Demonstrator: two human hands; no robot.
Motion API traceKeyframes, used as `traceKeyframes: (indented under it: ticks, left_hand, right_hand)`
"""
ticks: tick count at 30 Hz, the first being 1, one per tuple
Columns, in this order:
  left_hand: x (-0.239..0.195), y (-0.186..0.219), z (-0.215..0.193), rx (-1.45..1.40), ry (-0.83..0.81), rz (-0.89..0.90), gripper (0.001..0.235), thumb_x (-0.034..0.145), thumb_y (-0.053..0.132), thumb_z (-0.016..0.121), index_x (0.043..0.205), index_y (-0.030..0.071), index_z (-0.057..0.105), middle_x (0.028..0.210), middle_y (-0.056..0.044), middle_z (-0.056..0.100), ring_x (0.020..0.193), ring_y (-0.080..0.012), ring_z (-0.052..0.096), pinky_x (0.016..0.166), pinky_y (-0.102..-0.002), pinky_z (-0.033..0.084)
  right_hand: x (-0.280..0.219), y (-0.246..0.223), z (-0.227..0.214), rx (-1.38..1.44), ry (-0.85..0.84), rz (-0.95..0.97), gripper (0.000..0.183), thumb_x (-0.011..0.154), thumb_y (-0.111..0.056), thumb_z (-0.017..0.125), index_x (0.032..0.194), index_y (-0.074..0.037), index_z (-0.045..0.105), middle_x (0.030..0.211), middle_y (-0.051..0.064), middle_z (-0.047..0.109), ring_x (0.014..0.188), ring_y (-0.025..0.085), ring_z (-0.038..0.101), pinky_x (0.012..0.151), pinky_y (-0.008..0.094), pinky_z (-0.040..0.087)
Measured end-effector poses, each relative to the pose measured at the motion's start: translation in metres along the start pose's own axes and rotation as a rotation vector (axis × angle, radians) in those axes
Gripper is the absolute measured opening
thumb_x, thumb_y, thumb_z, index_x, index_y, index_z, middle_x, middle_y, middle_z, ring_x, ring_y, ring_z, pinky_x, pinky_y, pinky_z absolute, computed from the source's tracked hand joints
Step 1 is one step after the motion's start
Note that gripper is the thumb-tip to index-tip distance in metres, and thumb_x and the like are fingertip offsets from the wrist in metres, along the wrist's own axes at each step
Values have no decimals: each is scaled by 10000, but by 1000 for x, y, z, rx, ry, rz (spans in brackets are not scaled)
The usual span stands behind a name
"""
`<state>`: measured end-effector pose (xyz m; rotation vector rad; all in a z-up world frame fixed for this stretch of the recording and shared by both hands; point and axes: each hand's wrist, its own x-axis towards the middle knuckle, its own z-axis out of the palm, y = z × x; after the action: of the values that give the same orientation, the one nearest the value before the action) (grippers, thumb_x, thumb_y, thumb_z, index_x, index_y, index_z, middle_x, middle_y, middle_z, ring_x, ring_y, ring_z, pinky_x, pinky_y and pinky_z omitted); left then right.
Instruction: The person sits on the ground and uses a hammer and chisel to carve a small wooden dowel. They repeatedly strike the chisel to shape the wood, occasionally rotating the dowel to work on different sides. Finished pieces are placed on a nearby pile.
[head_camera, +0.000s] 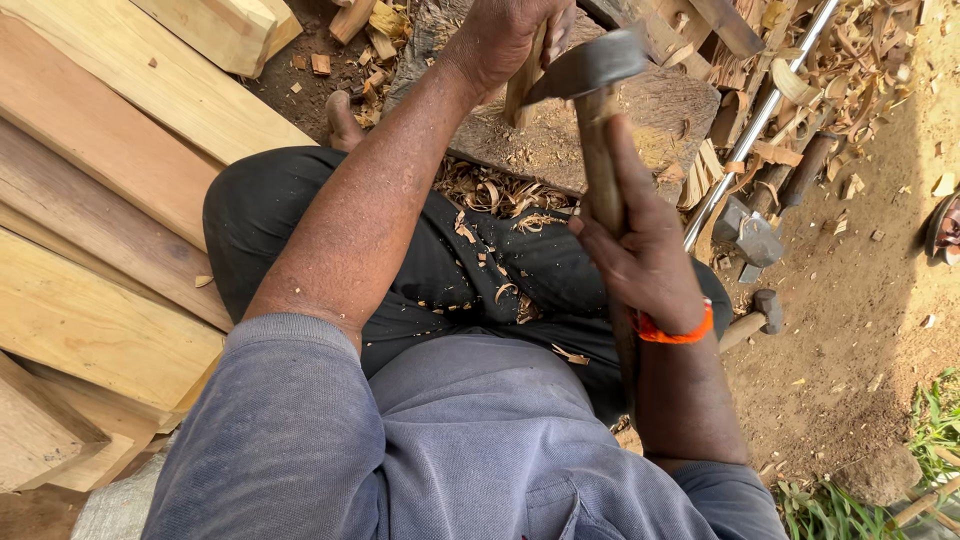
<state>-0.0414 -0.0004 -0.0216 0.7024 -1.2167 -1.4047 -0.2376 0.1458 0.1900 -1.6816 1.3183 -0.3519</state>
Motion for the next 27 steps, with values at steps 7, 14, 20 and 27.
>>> traceKeyframes:
  ticks: [7, 14, 20, 27]
  left_hand:
    - [-3, -21, 0, 12, 122, 64, 398, 1113, 494, 541, 1021, 125, 660, 850, -32, 681, 781, -140, 721, 770, -389, 684]
    - [0, -20, 5, 83, 115, 0, 417, 1105, 516, 521, 946, 144, 624, 779, -12, 622, 709, -120, 692, 714, -357, 674]
    - [0, -15, 2, -44, 83, -9, 390, 1074, 505, 585, 907, 153, 592, 763, -8, 608, 730, -125, 684, 743, -368, 665]
    - [-4, -17, -3, -145, 44, -68, 348, 1066, 467, 591, 897, 162, 605, 777, -7, 627, 730, -121, 676, 769, -393, 667]
  right_hand:
    - [-1, 0, 9, -22, -14, -145, 931, 905, 158, 660, 1665, -96, 187, 1696, 167, 357, 1132, 134, 548, 935, 303, 514]
    - [0, -2, 3, -20, 28, -61, 937, 918, 153, 646, 1694, -110, 190, 1387, 126, 492, 904, 112, 598, 827, 277, 565]
    - [4, 3, 12, -147, -9, -152, 967, 865, 172, 713, 1650, -74, 207, 1548, 221, 426, 1287, 251, 524, 1027, 360, 523]
    - [0, 1, 3, 11, 29, 69, 930, 901, 99, 683, 1669, -112, 203, 1474, 148, 593, 1046, 215, 620, 919, 324, 563]
